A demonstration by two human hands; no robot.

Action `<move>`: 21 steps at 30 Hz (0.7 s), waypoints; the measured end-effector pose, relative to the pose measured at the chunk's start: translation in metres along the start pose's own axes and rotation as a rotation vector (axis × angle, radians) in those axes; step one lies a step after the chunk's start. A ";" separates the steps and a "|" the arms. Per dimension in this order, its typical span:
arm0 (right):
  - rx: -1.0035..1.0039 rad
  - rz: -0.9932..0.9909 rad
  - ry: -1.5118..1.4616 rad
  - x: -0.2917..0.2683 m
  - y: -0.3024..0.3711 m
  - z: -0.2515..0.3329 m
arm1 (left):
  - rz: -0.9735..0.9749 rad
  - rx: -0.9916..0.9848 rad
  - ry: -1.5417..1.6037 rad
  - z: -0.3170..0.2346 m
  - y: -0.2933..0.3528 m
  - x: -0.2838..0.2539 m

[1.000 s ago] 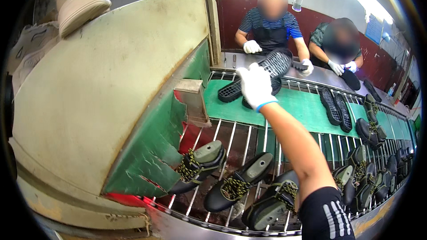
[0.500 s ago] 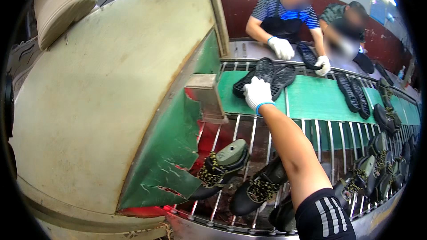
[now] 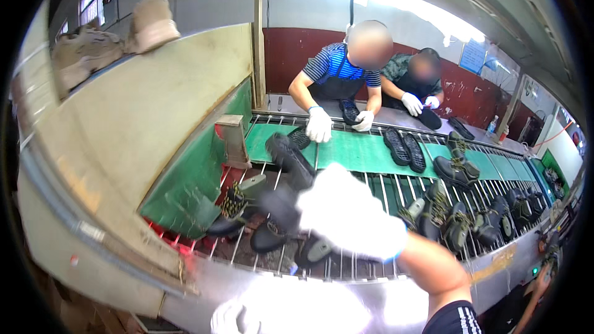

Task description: The person wipes and clears debris from the soles and edges of various black and tan work boots using their hands and a small knife.

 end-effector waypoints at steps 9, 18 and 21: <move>0.206 0.397 -0.480 0.068 0.235 0.221 | 0.161 0.454 -0.168 -0.113 0.086 0.003; 0.613 -0.050 -0.719 0.029 0.289 0.218 | -0.154 0.384 -0.432 -0.044 0.091 -0.025; 0.821 -0.001 -0.708 0.005 0.287 0.182 | -0.193 0.136 -0.505 -0.032 0.083 -0.037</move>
Point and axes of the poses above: each hand's wrist, its own y-axis away from the middle knuckle, its own x-axis out of the palm, z = x × y, the point moved 5 cm from there along -y, towards the middle knuckle, and after that the axes turned 4 degrees about x, right-handed, at the moved point
